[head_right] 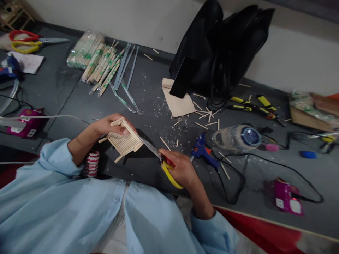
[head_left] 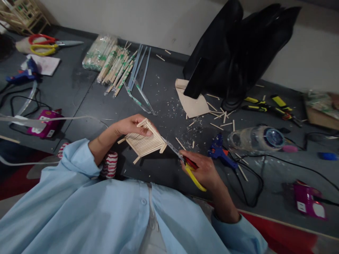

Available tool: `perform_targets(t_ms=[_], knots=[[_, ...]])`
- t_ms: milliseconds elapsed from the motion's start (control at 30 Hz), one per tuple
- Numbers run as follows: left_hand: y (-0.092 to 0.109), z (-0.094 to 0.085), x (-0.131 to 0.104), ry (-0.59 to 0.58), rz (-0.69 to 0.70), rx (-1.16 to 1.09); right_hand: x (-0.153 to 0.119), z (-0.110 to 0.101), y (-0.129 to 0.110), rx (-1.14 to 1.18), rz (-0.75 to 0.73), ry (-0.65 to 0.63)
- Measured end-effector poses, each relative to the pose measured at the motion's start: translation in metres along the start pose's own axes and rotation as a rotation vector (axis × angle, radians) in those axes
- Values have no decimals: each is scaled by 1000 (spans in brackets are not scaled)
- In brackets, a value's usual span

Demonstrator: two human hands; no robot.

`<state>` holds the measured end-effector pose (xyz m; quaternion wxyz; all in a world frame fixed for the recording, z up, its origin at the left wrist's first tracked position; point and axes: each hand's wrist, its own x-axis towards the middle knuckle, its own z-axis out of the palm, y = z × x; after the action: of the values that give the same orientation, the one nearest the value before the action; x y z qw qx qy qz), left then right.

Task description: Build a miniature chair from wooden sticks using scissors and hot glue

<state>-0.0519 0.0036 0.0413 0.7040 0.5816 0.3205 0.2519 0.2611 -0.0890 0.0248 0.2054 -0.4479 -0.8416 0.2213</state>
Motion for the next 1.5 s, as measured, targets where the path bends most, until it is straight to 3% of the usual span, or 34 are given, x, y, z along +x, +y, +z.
perform_targets(t_ms=[267,500,900,1233,1367,1500], knots=[[-4,-5,-4,77,-2,-68,3,-3,-4,-8,45,75],[1,-5,-5,63,3,-32,5,-11,-3,30,44,-10],[3,-4,-4,35,19,-2,1,-7,1,7,20,-43],[-2,-5,-3,55,-5,-58,-1,3,6,-23,-18,6],[-10,-5,-3,143,-81,-226,7,4,0,-5,41,83],[-16,-3,6,363,-93,-448,24,6,-16,116,224,206]])
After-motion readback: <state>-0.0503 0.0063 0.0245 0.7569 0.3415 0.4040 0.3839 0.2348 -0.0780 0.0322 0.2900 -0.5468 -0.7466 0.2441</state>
